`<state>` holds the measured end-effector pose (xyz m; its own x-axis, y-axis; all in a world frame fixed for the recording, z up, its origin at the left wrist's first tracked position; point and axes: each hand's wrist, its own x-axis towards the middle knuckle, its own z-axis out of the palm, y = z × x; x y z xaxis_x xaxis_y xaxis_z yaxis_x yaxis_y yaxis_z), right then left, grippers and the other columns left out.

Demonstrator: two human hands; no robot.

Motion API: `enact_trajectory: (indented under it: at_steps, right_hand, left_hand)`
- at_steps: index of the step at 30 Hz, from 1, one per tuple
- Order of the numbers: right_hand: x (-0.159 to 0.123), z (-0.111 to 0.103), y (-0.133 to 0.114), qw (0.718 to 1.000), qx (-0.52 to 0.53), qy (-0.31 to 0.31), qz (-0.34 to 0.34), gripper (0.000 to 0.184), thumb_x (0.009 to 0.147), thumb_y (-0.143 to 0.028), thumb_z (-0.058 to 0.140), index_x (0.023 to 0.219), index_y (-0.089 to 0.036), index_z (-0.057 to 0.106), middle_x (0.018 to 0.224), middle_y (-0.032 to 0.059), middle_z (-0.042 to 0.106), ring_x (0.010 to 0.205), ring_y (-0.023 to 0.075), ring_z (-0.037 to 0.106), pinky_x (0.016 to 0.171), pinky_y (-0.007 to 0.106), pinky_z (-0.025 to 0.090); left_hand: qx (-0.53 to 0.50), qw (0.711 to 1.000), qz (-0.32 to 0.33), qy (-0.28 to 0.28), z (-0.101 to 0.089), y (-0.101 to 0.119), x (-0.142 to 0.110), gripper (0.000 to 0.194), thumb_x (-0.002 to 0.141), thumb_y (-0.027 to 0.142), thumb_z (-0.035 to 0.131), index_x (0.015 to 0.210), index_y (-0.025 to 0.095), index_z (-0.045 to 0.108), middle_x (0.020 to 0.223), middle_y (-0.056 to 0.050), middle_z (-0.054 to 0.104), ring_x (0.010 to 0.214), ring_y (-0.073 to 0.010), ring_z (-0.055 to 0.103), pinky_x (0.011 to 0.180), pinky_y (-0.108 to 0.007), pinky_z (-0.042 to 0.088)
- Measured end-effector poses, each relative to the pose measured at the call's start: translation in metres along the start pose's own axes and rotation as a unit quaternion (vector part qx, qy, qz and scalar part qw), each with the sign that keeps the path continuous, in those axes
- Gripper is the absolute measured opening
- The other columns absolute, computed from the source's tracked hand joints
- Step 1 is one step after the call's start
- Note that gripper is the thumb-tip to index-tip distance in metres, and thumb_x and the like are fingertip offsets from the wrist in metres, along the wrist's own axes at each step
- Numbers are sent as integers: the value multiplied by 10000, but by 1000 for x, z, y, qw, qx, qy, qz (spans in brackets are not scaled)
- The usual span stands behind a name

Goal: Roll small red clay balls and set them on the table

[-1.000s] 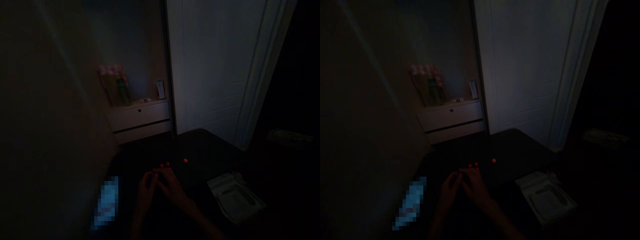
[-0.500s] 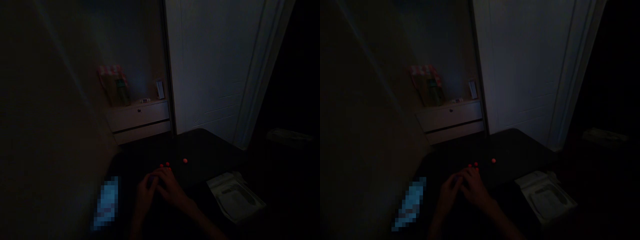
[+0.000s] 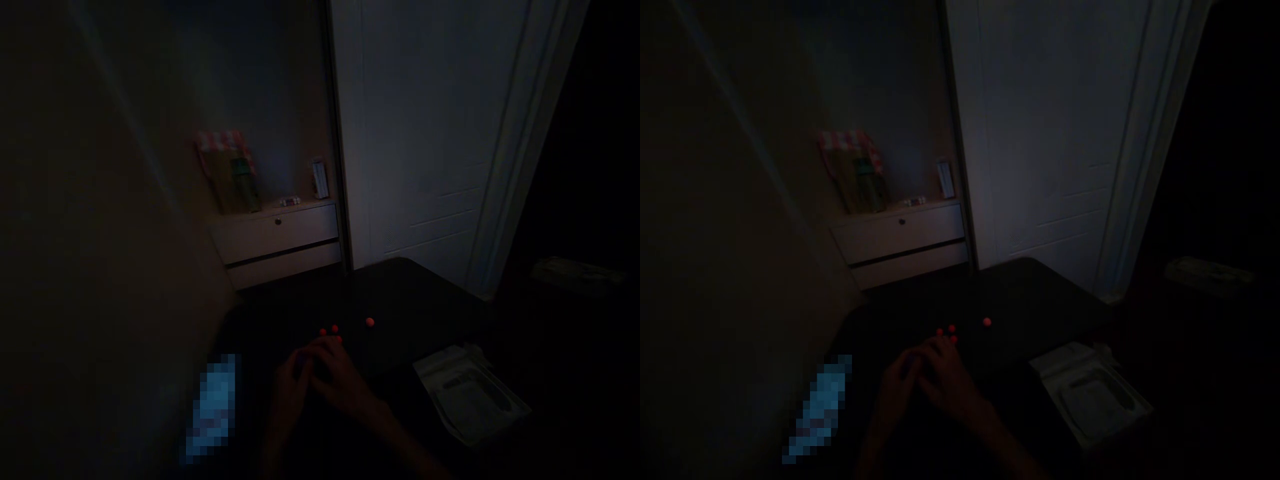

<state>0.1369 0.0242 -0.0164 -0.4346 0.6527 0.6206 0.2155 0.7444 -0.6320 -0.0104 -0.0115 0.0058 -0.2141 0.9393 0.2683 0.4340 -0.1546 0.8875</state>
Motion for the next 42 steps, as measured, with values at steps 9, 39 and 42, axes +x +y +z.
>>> enact_trajectory:
  at_steps: [9,39,42]
  right_hand:
    - [-1,-1,-2,1000,-8,-8,5,542,885,-68,678,1376,-281,592,1329,81,588,1246,242,564,1096,410,465]
    - [0,0,-4,1000,12,-3,10,491,885,-96,719,1332,-268,613,1297,72,611,1217,236,575,1060,378,485]
    - [1,0,-4,1000,10,-3,19,489,873,-89,725,1319,-262,622,1294,74,613,1216,237,579,1060,378,484]
  left_hand:
    - [-9,1000,-11,-15,-2,5,0,492,816,589,630,1022,162,762,983,-115,807,938,-309,740,838,-390,567]
    - [-24,1000,-5,-11,1,-3,-2,457,873,561,591,1025,159,748,1014,-117,788,972,-301,727,878,-396,550]
    - [-24,1000,-4,-17,0,-4,-2,460,875,569,603,1035,162,745,1033,-121,786,995,-310,725,889,-406,546]
